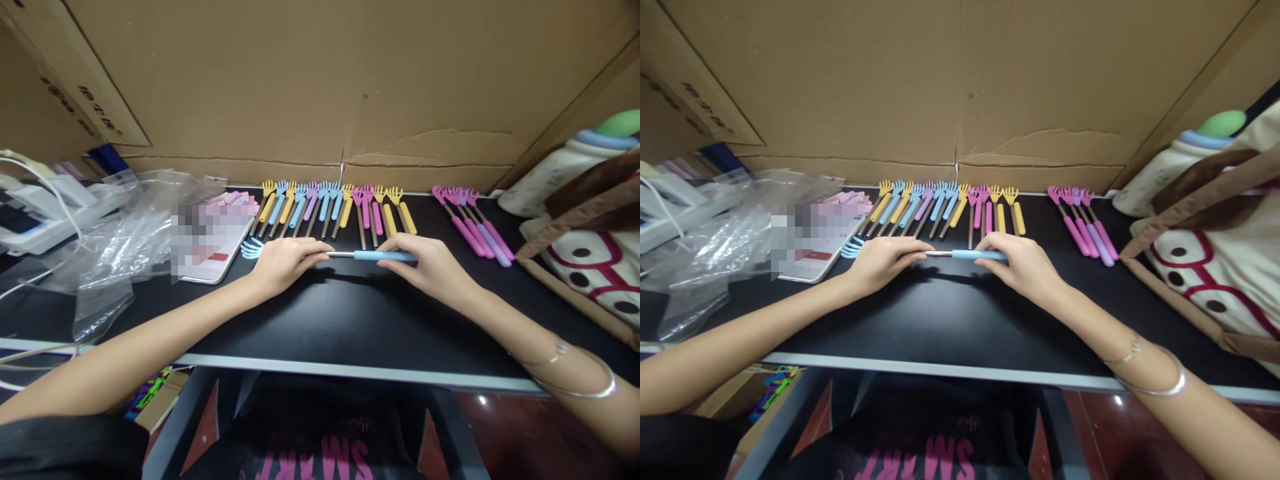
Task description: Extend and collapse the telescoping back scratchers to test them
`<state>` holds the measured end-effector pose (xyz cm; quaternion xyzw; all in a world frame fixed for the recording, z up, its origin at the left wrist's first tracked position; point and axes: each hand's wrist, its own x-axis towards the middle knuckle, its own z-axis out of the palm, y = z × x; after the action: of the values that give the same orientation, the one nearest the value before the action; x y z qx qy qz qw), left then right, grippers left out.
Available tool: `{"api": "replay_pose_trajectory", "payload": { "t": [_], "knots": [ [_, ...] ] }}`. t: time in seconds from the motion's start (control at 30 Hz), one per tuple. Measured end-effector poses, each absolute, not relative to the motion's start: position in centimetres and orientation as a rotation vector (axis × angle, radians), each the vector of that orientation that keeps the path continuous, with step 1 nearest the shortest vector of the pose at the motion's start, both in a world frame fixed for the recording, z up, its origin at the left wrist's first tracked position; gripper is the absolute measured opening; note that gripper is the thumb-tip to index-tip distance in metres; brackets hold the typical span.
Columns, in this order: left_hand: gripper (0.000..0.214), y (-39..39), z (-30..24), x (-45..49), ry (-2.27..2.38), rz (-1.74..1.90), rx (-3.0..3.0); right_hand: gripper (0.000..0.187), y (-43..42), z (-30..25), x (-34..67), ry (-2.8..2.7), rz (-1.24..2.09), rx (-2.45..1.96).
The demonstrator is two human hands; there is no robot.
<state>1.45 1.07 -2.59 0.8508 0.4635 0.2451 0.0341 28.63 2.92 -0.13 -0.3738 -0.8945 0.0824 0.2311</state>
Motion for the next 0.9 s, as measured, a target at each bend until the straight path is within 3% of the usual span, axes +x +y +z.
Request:
{"api": "replay_pose_trajectory", "payload": {
  "t": [0.27,0.47,0.7,0.9],
  "knots": [
    [0.022,1.04,-2.53,1.51,1.429,0.823,2.554,0.025,2.9,-0.31,28.93,-2.488,0.021,-1.133],
    [0.026,0.93,-2.77,1.63,1.494,1.0,2.883,0.031,2.93,0.02,28.62,-2.525,0.192,-1.26],
    [0.025,0.83,-2.78,1.7,1.435,0.998,3.081,0.045,3.17,-0.08,28.31,-2.585,0.72,-1.255],
    [0.033,0.94,-2.81,1.5,1.44,0.875,2.998,0.036,2.85,-0.07,27.98,-2.585,0.53,-1.302]
  ]
}}
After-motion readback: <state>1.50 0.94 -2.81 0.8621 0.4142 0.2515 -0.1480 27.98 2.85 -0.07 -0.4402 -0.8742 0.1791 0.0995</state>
